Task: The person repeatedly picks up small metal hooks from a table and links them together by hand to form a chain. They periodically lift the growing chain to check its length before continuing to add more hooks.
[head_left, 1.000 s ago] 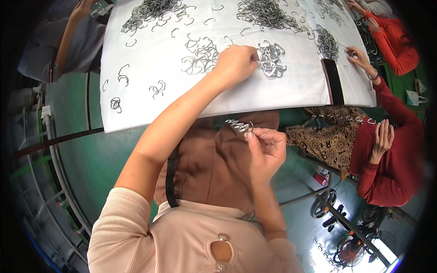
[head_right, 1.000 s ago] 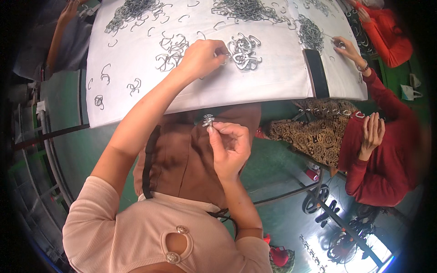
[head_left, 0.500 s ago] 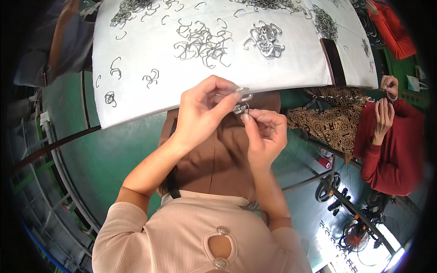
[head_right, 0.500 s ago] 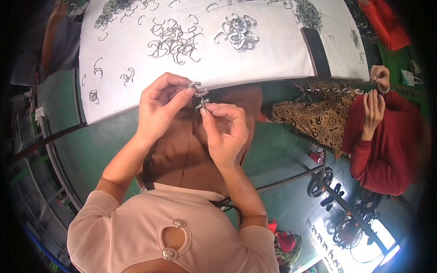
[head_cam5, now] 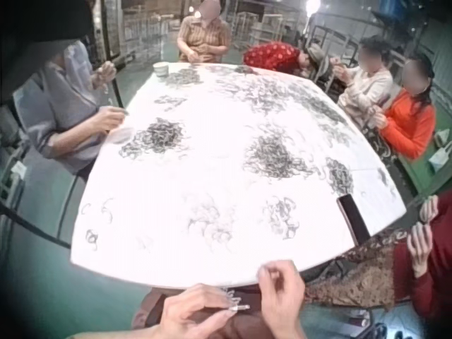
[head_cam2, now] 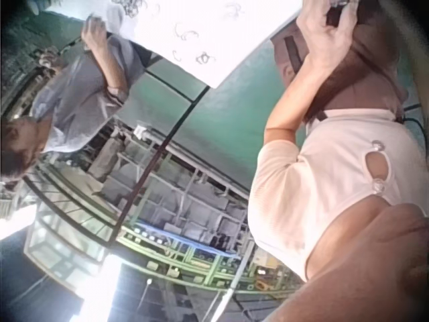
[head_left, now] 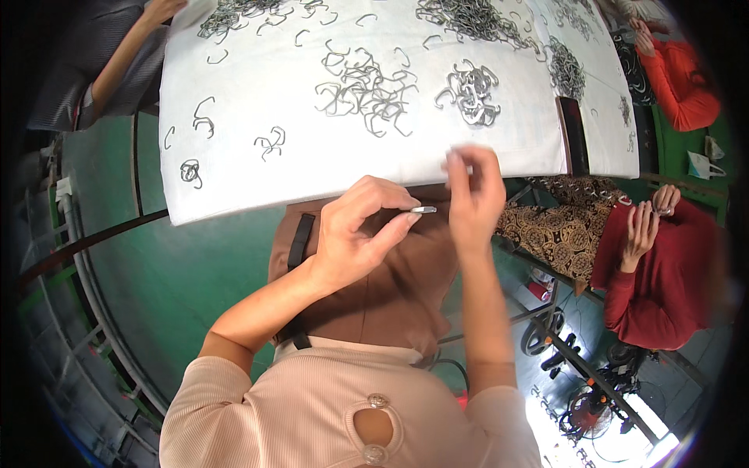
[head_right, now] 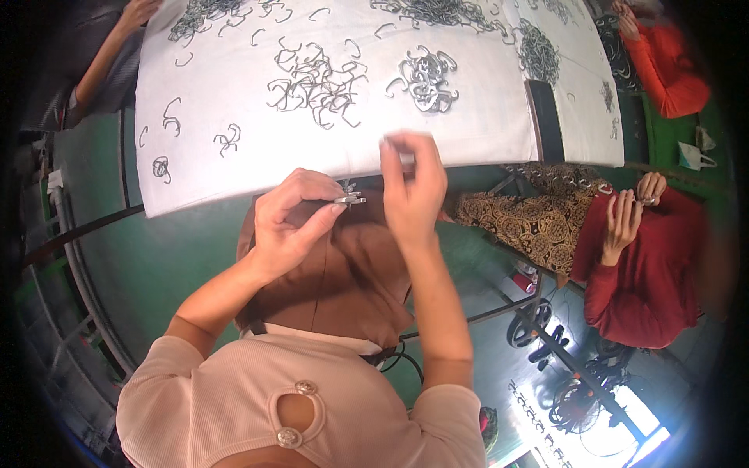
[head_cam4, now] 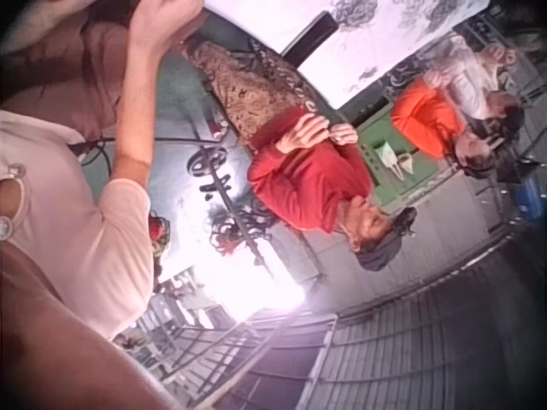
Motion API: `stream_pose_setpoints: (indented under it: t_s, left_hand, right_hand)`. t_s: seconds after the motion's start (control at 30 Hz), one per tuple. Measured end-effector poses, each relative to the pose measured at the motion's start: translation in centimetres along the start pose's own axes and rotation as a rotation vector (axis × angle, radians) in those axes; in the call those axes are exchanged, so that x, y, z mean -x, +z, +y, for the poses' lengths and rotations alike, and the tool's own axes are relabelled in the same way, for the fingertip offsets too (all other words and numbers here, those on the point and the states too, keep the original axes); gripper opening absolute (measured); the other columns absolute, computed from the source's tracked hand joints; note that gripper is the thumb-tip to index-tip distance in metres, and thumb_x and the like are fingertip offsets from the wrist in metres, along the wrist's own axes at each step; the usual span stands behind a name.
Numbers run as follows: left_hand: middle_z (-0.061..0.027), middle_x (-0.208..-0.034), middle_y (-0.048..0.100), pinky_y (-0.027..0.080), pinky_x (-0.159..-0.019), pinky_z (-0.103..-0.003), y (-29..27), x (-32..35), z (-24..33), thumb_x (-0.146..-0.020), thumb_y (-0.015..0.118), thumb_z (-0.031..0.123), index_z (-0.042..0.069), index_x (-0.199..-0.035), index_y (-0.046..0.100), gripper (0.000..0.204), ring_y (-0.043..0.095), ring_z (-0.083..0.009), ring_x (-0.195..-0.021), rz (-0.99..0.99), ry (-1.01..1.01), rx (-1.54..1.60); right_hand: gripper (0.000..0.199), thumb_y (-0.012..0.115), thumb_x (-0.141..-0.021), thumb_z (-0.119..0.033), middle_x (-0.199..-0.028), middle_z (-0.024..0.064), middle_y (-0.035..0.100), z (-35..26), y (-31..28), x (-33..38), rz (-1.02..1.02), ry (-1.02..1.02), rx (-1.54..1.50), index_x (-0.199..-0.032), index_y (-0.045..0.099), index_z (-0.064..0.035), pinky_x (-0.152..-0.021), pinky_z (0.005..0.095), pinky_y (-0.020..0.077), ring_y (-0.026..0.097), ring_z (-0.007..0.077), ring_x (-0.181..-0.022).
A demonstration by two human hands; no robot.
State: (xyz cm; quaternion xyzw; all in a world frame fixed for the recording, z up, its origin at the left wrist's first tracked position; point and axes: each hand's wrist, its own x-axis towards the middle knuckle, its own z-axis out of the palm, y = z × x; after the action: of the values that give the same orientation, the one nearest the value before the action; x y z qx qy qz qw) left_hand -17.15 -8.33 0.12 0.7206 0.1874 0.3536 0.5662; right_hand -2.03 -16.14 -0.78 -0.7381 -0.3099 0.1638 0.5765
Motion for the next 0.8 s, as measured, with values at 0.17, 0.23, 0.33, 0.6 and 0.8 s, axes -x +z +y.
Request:
stream_pose_setpoints:
  t_s: [0.17,0.23,0.33,0.6,0.8]
  left_hand:
    - [-0.0101,-0.087,0.066,0.05,-0.072,-0.031,-0.2,0.0,-0.5,-0.075,0.07,-0.004,0.0,-0.089,0.065,0.015,0.062,-0.0223,-0.081,-0.015,0.006,0.028]
    - [-0.0096,-0.086,0.066,0.05,-0.073,-0.031,-0.3,0.0,-0.6,-0.075,0.07,-0.004,0.0,-0.088,0.065,0.015,0.062,-0.0229,-0.081,-0.023,0.029,0.019]
    - [-0.0092,-0.086,0.067,0.05,-0.075,-0.031,-0.6,0.2,-0.8,-0.075,0.069,-0.006,-0.001,-0.087,0.064,0.014,0.063,-0.0227,-0.082,-0.016,0.034,0.002]
    - [-0.0109,-0.086,0.067,0.05,-0.074,-0.03,-0.7,-0.2,-1.0,-0.075,0.069,-0.004,-0.001,-0.088,0.064,0.014,0.063,-0.0219,-0.08,-0.01,0.037,-0.023]
    - [-0.0108,-0.087,0.067,0.05,-0.071,-0.032,-0.2,0.1,-1.0,-0.075,0.069,-0.002,0.0,-0.088,0.066,0.014,0.063,-0.0251,-0.081,0.043,0.029,-0.028]
  right_hand:
    - [0.015,0.067,-0.082,-0.017,-0.088,0.0106,0.066,1.2,5.0,-11.0,-0.262,-0.258,0.379,-0.088,0.068,-0.0037,-0.07,0.0363,0.049,0.064,0.0259,-0.079]
    - [0.017,0.067,-0.081,-0.02,-0.089,0.0115,0.068,1.1,7.1,-13.4,-0.341,-0.223,0.575,-0.09,0.07,-0.0048,-0.073,0.0376,0.0496,0.065,0.0271,-0.082]
    - [0.016,0.069,-0.082,-0.021,-0.096,0.0123,0.068,-0.3,9.7,-14.8,-0.549,-0.041,0.858,-0.091,0.073,-0.0092,-0.079,0.0398,0.0501,0.065,0.0297,-0.09]
    - [0.016,0.066,-0.084,-0.015,-0.091,0.0132,0.068,0.2,6.4,-12.6,-0.353,-0.177,0.551,-0.094,0.066,-0.0023,-0.07,0.0367,0.0514,0.066,0.0271,-0.079]
    - [0.014,0.067,-0.083,0.003,-0.086,0.0097,0.063,-5.7,-0.7,-0.8,-0.086,0.14,-0.213,-0.094,0.057,0.0026,-0.063,0.0256,0.0511,0.064,0.0153,-0.073]
